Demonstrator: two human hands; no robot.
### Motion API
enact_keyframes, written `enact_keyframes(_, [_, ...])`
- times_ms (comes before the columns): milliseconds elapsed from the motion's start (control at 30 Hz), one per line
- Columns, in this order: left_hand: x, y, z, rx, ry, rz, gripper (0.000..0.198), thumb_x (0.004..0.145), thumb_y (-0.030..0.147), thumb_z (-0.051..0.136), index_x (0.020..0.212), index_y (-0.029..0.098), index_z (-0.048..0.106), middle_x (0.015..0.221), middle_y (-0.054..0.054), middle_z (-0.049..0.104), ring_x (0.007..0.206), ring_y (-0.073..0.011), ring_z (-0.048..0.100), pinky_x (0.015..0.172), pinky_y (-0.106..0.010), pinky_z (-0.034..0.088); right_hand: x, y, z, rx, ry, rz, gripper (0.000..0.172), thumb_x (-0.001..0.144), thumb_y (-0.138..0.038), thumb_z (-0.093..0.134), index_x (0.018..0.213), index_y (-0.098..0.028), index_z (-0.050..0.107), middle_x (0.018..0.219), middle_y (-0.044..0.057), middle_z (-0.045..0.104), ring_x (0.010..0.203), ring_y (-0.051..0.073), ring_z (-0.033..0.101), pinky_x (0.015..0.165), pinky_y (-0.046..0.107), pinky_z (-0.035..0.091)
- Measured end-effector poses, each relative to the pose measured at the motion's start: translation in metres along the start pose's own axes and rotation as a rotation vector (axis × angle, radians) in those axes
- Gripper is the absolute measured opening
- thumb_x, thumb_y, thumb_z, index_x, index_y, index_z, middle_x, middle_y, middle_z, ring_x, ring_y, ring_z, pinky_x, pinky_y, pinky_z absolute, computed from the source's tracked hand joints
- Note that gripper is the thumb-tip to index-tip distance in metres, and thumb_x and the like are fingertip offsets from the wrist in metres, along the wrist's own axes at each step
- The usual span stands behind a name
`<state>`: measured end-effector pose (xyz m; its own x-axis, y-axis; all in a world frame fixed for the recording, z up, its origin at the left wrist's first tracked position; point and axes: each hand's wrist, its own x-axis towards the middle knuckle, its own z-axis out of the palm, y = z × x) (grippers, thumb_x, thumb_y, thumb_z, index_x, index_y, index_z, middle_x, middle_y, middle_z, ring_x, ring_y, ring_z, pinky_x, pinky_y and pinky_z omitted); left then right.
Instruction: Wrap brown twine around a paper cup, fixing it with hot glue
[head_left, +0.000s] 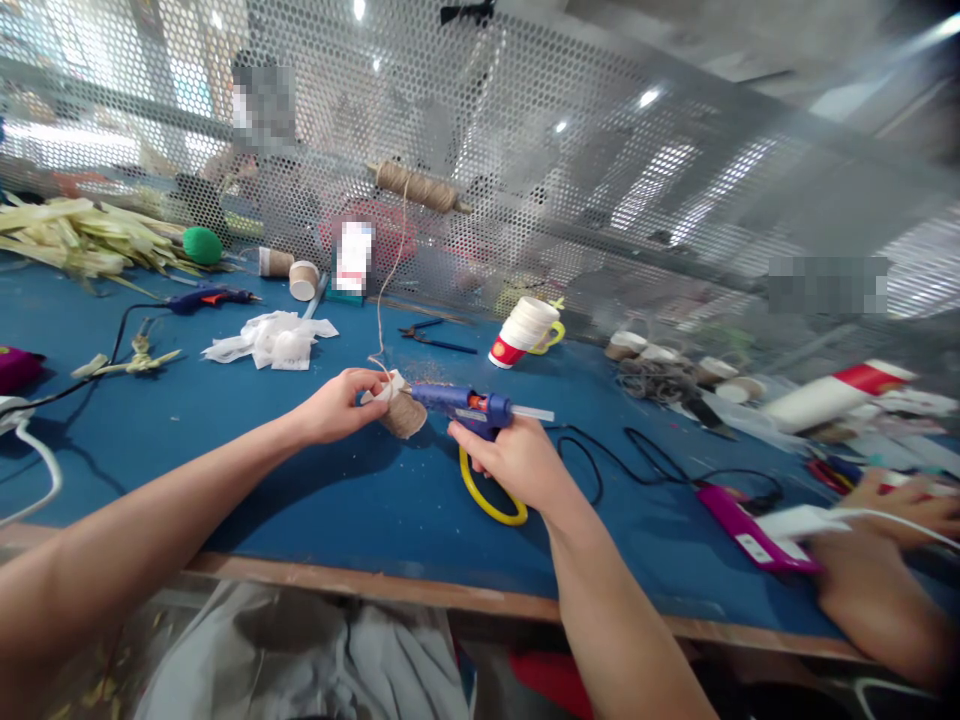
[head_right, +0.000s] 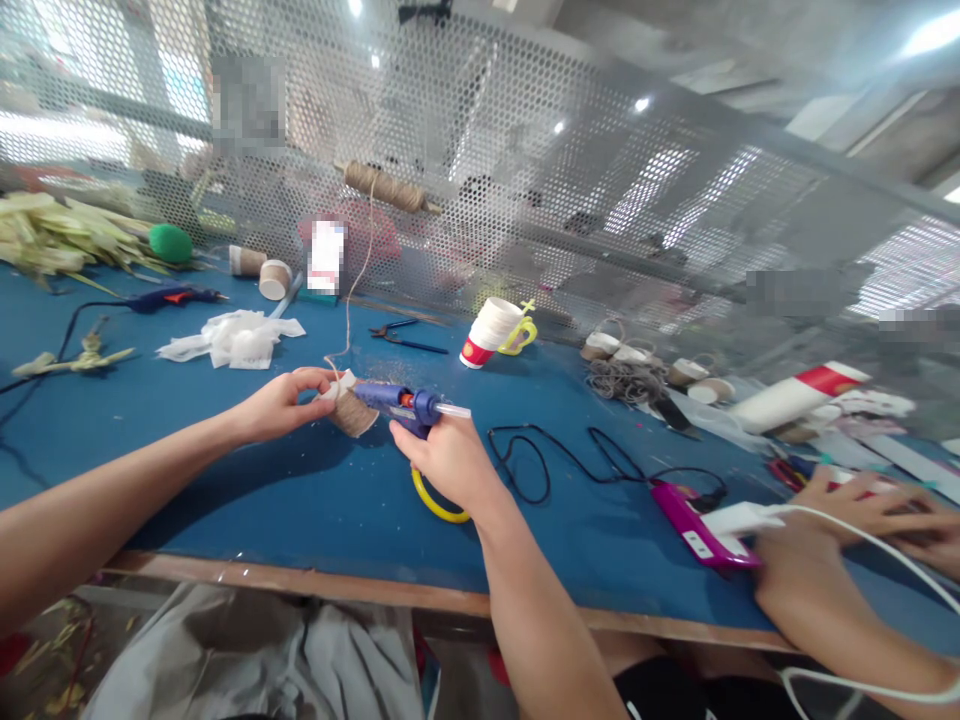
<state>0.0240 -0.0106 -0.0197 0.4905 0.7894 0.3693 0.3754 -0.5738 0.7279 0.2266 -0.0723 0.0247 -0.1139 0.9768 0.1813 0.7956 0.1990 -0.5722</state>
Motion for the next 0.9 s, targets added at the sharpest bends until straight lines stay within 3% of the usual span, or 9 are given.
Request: enact_keyframes(900, [0.0008, 0.0026, -0.0007, -0.013, -0.018, -0.007, 0.014, 0.073, 0.026, 0.044, 0.065, 0.016, 0.049, 0.101, -0.007, 0.062, 0.107, -0.0198, 0.050, 0.089, -0.031, 0.038, -0.0026, -0.0055, 0.0009, -0.202, 0.053, -0.161, 0.020, 0.071, -0.029, 0.048, 0.056, -0.018, 0.057, 0.046, 0.001, 0.056, 0.054, 0.016, 0.057, 0.050, 0.024, 0.040])
